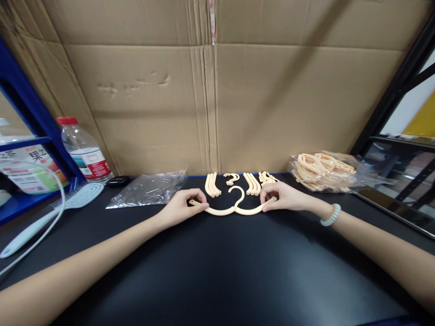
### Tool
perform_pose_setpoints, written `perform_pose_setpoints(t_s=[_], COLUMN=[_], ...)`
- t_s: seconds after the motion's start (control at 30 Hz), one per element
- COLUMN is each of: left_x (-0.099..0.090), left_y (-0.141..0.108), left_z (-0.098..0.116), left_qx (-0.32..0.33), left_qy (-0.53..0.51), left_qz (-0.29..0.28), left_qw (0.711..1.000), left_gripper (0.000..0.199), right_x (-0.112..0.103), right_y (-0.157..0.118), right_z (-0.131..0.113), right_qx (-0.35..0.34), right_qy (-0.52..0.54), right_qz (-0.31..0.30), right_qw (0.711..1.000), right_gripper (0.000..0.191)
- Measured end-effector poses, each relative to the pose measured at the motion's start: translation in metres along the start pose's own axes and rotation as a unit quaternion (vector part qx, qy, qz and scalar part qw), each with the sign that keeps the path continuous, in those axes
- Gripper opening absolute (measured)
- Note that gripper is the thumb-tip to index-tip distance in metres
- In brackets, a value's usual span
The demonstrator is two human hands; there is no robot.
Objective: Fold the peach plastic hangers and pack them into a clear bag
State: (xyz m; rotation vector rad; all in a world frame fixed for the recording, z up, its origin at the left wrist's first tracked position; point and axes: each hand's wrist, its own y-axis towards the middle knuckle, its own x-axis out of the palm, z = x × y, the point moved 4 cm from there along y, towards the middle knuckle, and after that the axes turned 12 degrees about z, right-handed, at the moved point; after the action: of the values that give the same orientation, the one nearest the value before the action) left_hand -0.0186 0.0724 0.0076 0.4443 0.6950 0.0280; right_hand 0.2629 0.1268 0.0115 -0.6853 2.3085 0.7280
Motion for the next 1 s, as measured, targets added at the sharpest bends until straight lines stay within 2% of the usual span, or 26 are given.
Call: perform_pose_setpoints(t_s=[0.13,0.37,0.57,1.0], left_x=[0.002,0.004,0.006,0.007], left_y=[0.000,-0.001,-0.003,-0.001], left_z=[0.001,0.000,0.003,0.001], left_qx=[0.028,0.032,0.049,0.045], left_qy=[0.051,0.041,0.056,0.054], left_qz=[0.006,0.012,-0.012,-0.019], left_qw=[0.998,0.999,0.997,0.997], left_gripper=[0.016,0.012,0.008,0.008], right_x=[0.003,0.006,0.006,0.006], right_y=[0.001,0.001,0.002,0.002], right_z=[0.004,0.014,0.010,0.006], right_qx=[0.009,0.014,0.015,0.001], right_qy=[-0.010,-0.019,-0.045,-0.087], right_qz=[-0.009,-0.008,0.006,0.011], right_qw=[1.000,1.000,0.999,0.996], right_gripper=[0.023,0.020,0.020,0.021])
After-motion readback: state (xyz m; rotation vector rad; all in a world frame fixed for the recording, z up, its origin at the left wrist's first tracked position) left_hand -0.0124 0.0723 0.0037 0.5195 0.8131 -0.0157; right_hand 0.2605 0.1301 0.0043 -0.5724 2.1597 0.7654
